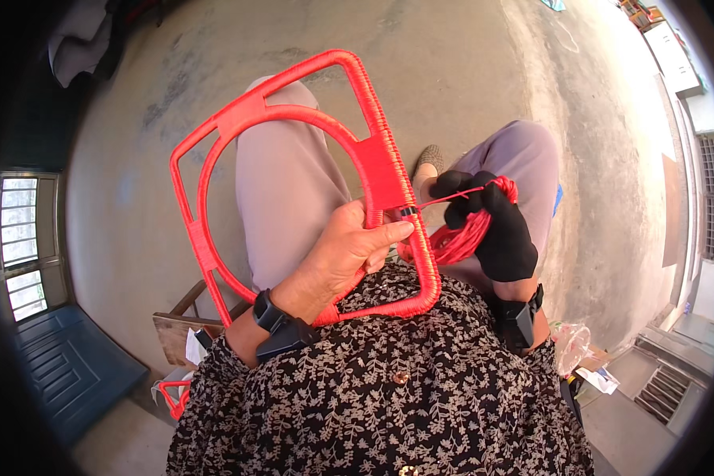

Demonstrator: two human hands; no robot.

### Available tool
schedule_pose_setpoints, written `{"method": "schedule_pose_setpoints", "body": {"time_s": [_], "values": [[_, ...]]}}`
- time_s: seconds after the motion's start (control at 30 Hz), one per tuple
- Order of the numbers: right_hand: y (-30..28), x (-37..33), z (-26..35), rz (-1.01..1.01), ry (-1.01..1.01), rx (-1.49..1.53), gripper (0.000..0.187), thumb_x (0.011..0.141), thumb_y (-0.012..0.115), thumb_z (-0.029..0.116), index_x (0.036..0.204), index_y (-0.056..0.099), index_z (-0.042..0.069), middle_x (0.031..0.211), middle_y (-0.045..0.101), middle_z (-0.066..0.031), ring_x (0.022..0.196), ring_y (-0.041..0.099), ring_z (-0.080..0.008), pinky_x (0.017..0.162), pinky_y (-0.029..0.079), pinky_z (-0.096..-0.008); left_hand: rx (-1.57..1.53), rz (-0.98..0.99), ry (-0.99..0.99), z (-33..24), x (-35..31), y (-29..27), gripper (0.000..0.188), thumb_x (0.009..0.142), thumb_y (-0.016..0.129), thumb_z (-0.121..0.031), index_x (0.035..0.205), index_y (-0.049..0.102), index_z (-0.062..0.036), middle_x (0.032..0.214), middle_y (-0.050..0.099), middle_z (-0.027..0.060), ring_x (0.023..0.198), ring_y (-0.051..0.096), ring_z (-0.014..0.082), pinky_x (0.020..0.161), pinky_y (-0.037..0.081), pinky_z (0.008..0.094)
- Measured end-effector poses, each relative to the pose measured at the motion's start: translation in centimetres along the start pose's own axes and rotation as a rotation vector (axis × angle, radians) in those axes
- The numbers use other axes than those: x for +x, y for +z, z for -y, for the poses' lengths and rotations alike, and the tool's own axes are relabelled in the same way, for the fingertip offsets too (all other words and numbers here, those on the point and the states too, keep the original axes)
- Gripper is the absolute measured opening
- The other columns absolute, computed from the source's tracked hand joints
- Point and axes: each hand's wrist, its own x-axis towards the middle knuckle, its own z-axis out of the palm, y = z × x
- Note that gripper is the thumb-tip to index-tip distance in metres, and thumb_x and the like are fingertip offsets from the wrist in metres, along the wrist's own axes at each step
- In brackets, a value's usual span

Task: Wrapping red cord around plastic furniture frames.

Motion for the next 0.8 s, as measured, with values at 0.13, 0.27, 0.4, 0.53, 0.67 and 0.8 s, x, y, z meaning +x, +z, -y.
{"method": "schedule_pose_setpoints", "body": {"time_s": [0.13,0.27,0.4,0.53,0.67,0.8], "values": [[1.9,-0.5,0.6,0.098,-0.013,0.263,0.032,0.092,0.055,0.032,0.075,0.041,0.009,0.067,0.048,-0.0053,0.068,0.051,-0.0176,0.064,0.042,-0.0277,0.007,0.008,-0.023,0.5,0.5,-0.4,0.021,0.087,0.067,-0.008,0.104,0.055,-0.0028,0.086,0.061,0.0009,0.046,0.041,0.0015,0.04,0.031,0.0178],[2.6,-1.8,1.3,0.171,0.11,0.226,0.029,0.094,0.052,0.028,0.075,0.043,0.008,0.063,0.044,-0.0029,0.058,0.047,-0.0157,0.056,0.038,-0.0289,0.092,0.049,-0.001,0.1,0.6,0.0,0.016,0.089,0.064,-0.01,0.101,0.055,-0.0035,0.076,0.059,-0.0002,0.044,0.04,0.0022,0.039,0.031,0.0182],[-1.4,-1.2,3.0,-0.213,-0.145,-0.476,0.023,0.096,0.052,0.024,0.097,0.058,0.002,0.085,0.062,-0.0076,0.076,0.062,-0.0164,0.073,0.049,-0.0283,-0.086,0.021,-0.026,-0.1,0.9,0.2,0.01,0.092,0.061,-0.013,0.093,0.055,-0.005,0.06,0.051,-0.002,0.038,0.039,0.0039,0.036,0.032,0.02],[-9.4,-4.2,7.5,-0.527,-0.238,-0.354,0.04,0.099,0.046,0.04,0.108,0.057,0.002,0.078,0.06,-0.0044,0.066,0.06,-0.0142,0.06,0.048,-0.0272,-0.09,0.033,-0.051,0.2,0.8,-0.9,0.01,0.093,0.061,-0.015,0.089,0.056,-0.0067,0.054,0.048,-0.0028,0.036,0.038,0.0048,0.034,0.031,0.021],[-29.3,-12.1,12.3,-0.432,-0.507,0.295,0.039,0.096,0.052,0.043,0.104,0.058,0.005,0.062,0.04,0.0066,0.049,0.036,-0.0044,0.047,0.033,-0.0202,-0.087,0.083,-0.098,-0.3,1.1,-0.1,0.011,0.093,0.061,-0.015,0.086,0.056,-0.0075,0.052,0.047,-0.003,0.037,0.039,0.0046,0.035,0.032,0.0207],[-19.7,-9.1,11.9,-0.84,-0.352,-0.172,0.051,0.095,0.053,0.043,0.124,0.053,0.001,0.089,0.059,-0.002,0.071,0.055,-0.011,0.068,0.046,-0.0253,-0.12,0.068,-0.039,-0.4,0.6,-0.8,0.021,0.096,0.056,-0.026,0.093,0.057,-0.0054,0.057,0.052,0.0,0.042,0.045,0.0074,0.038,0.035,0.0213]]}}
